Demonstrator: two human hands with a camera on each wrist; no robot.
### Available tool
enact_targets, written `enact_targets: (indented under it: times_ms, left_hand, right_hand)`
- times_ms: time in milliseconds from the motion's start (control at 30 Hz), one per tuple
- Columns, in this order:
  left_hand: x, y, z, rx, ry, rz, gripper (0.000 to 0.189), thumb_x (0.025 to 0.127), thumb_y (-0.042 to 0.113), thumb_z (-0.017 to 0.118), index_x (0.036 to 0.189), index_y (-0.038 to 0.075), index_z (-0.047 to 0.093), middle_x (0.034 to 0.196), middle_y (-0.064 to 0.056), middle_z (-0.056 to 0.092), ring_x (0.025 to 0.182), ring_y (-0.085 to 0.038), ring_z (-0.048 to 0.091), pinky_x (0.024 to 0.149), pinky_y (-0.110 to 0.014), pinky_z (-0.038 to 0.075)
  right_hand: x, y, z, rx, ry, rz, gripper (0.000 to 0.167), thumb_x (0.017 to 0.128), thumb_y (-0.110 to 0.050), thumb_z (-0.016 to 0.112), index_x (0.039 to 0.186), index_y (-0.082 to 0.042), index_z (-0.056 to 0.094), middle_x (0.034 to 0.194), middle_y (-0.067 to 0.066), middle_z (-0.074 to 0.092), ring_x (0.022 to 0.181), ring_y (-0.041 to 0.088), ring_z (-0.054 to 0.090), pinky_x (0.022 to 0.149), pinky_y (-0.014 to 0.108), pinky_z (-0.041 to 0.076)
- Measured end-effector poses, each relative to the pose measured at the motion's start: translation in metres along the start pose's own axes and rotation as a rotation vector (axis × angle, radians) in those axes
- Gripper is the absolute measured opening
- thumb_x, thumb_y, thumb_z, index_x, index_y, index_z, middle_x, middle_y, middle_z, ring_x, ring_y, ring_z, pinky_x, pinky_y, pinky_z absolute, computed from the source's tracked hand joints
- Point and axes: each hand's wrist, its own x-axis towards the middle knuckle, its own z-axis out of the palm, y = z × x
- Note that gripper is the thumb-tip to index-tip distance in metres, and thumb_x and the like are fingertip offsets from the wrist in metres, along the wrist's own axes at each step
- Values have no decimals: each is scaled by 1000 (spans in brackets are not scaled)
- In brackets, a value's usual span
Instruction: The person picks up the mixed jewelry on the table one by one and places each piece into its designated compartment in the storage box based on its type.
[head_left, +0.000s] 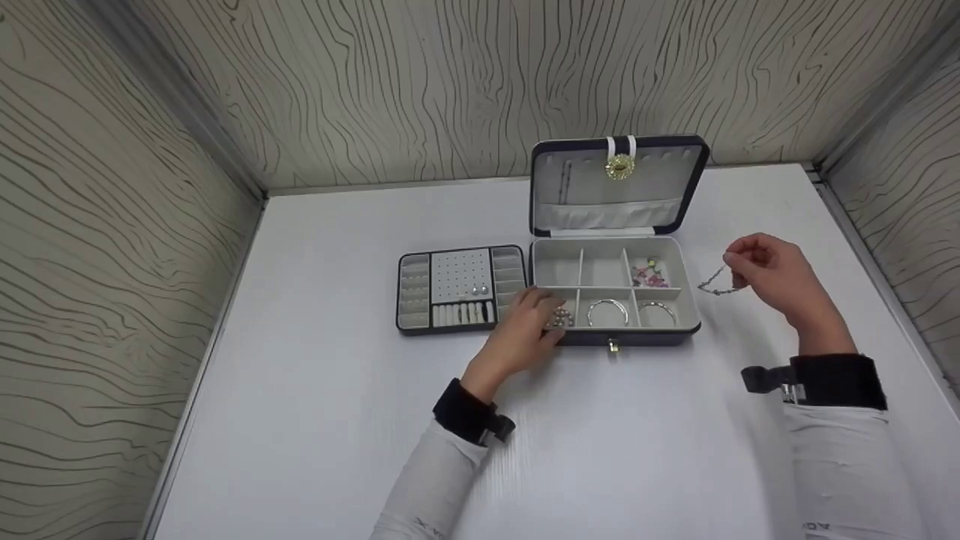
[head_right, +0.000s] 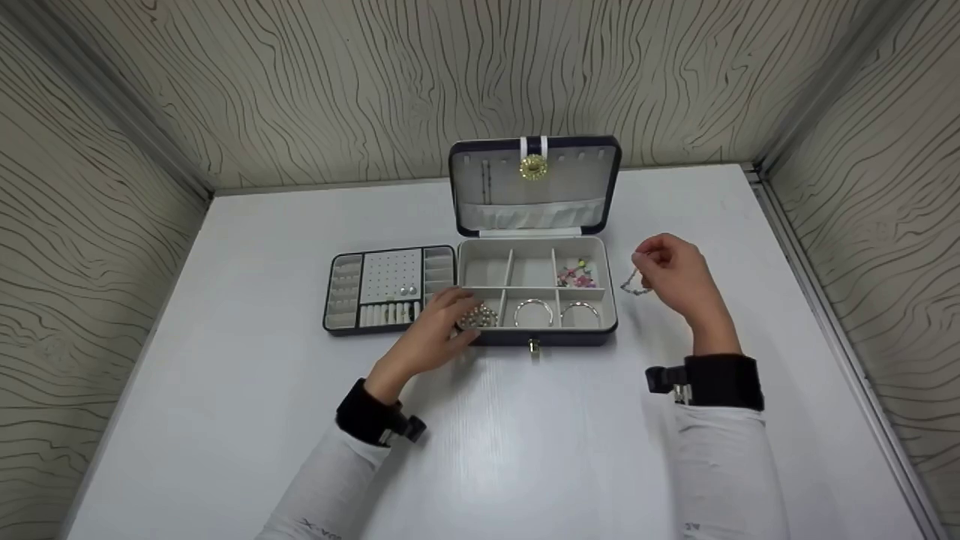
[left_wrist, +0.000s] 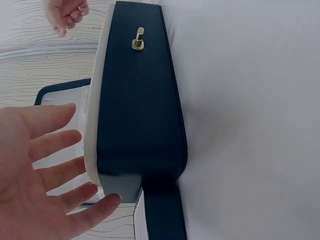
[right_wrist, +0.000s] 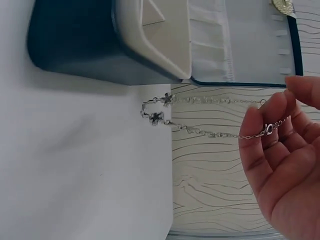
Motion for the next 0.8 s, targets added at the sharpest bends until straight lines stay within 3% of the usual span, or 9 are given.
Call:
enact_targets:
  times_ms: [300, 567, 800]
  left_hand:
    - [12, 8, -17, 27, -1, -35, 46, 93, 20, 66, 137, 9, 56, 141, -15, 50, 124, -30, 52, 103, -41, 44]
    - [38, 19, -37, 45, -38, -46, 49, 95, 19, 64, 140, 5, 52, 135, -12, 55, 120, -25, 55, 99, -33, 47]
    - [67, 32, -41, 99, -94, -51, 55, 96, 22, 62, 145, 6, 45, 139, -13, 53, 116, -25, 58, 97, -33, 49]
  right_hand:
    - [-6, -27, 1, 111, -10, -84, 20, 101, -6, 52, 113, 9, 59, 95, -1, 68, 79, 7, 65, 74, 16, 54]
    - [-5, -40, 6, 228, 13, -154, 17, 99, 2, 52, 111, 5, 64, 95, -4, 70, 81, 7, 67, 77, 17, 54]
    - [-3, -44, 12, 143, 80, -100, 18, 99, 0, 53, 114, 8, 61, 95, -1, 70, 81, 4, 66, 75, 15, 53]
